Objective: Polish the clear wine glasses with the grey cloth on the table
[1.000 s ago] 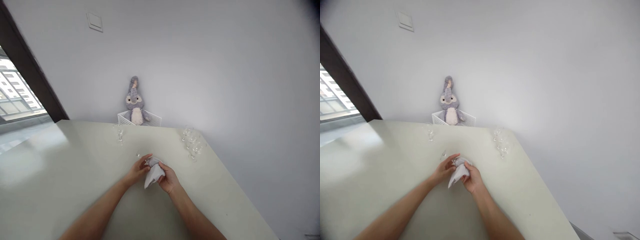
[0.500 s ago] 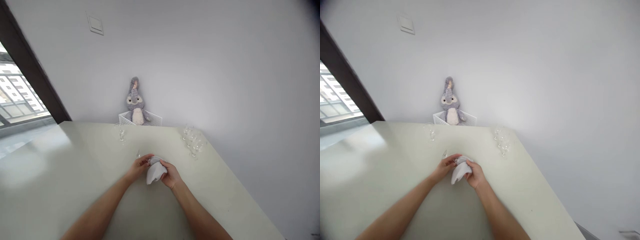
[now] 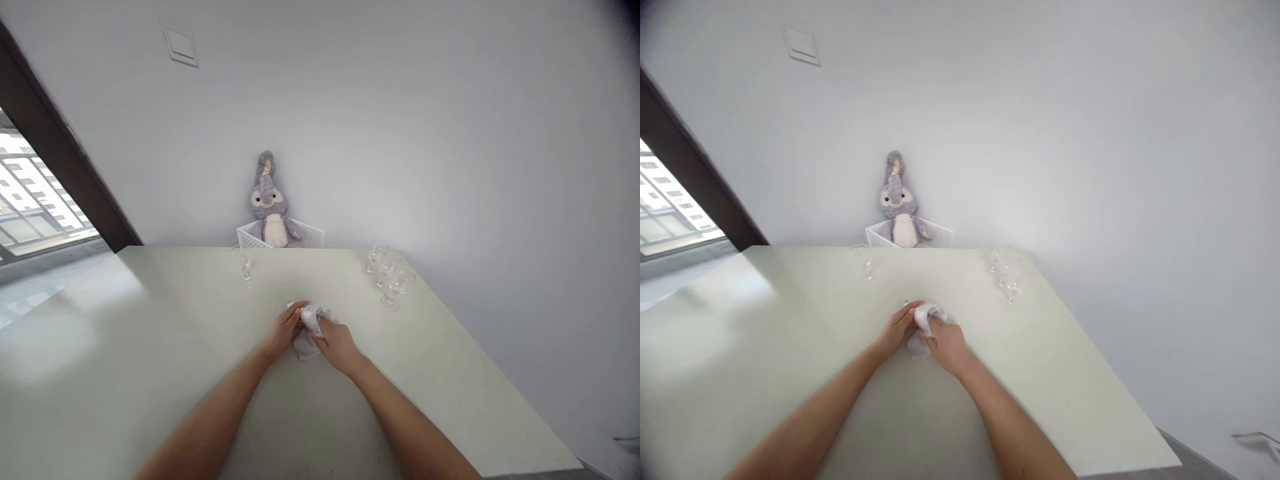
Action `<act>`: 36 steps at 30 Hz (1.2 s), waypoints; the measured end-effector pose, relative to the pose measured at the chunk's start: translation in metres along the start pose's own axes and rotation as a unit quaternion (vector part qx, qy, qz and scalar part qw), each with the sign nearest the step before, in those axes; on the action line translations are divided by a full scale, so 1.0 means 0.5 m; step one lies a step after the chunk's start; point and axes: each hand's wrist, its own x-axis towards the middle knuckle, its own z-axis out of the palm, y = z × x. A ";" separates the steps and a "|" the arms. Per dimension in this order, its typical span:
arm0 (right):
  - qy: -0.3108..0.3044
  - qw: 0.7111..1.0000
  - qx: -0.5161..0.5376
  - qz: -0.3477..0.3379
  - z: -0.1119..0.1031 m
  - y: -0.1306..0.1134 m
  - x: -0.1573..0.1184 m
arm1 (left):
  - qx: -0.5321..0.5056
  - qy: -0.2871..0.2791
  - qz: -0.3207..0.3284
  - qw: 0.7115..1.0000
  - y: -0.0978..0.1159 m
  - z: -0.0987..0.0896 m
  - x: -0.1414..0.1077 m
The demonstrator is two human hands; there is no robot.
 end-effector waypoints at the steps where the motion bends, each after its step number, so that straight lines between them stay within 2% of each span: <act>1: 0.022 0.996 0.085 0.030 -0.002 0.002 0.005 | 0.012 -0.008 0.004 1.000 0.001 0.002 -0.003; 2: 0.041 0.979 0.186 0.067 -0.002 0.002 0.010 | 0.027 -0.017 0.009 0.999 0.003 0.004 -0.006; 4: 0.054 0.914 0.377 0.138 0.001 0.002 0.016 | 0.053 -0.028 0.022 0.998 0.010 0.008 -0.013; 5: 0.048 0.881 0.442 0.160 0.004 0.002 0.016 | 0.060 -0.027 0.026 0.997 0.015 0.009 -0.016; 6: 0.040 0.862 0.476 0.170 0.008 0.001 0.015 | 0.060 -0.021 0.030 0.998 0.019 0.009 -0.017; 7: 0.035 0.862 0.477 0.166 0.013 -0.001 0.012 | 0.056 -0.012 0.031 0.998 0.022 0.010 -0.017; 8: 0.033 0.881 0.449 0.148 0.017 -0.001 0.008 | 0.049 -0.003 0.030 0.998 0.025 0.009 -0.016; 10: 0.038 0.943 0.320 0.085 0.023 -0.002 -0.002 | 0.032 0.014 0.024 0.999 0.028 0.008 -0.012; 12: 0.043 0.985 0.165 0.021 0.024 0.002 -0.009 | 0.032 0.018 0.005 0.999 0.027 0.006 -0.009; 14: 0.040 0.997 0.064 -0.015 0.019 0.008 -0.010 | 0.078 0.017 -0.012 0.997 0.027 0.005 -0.011; 16: 0.055 0.998 0.023 -0.018 0.007 0.015 -0.003 | 0.192 0.028 0.003 0.981 0.032 0.004 -0.017; 18: 0.094 0.995 0.014 0.011 -0.009 0.020 0.009 | 0.354 0.058 0.069 0.931 0.042 0.003 -0.025; 21: 0.146 0.984 0.068 0.073 -0.032 0.019 0.023 | 0.541 0.095 0.199 0.811 0.059 0.004 -0.033; 23: 0.132 0.977 0.144 0.083 -0.040 0.013 0.024 | 0.601 0.086 0.251 0.754 0.066 0.003 -0.033; 25: 0.084 0.974 0.201 0.069 -0.041 0.005 0.020 | 0.636 0.062 0.263 0.723 0.066 0.000 -0.029; 27: 0.026 0.977 0.205 0.053 -0.040 -0.003 0.015 | 0.656 0.039 0.244 0.713 0.060 -0.006 -0.026; 30: -0.022 0.993 0.118 0.020 -0.048 -0.004 0.015 | 0.666 0.032 0.202 0.717 0.050 -0.016 -0.025; 32: 0.009 1.000 0.027 -0.008 -0.062 0.003 0.022 | 0.663 0.042 0.183 0.724 0.047 -0.021 -0.027; 34: 0.081 0.994 -0.067 -0.027 -0.081 0.014 0.032 | 0.658 0.058 0.155 0.734 0.048 -0.023 -0.029; 36: 0.170 0.975 -0.136 -0.030 -0.102 0.022 0.038 | 0.651 0.082 0.113 0.746 0.051 -0.025 -0.030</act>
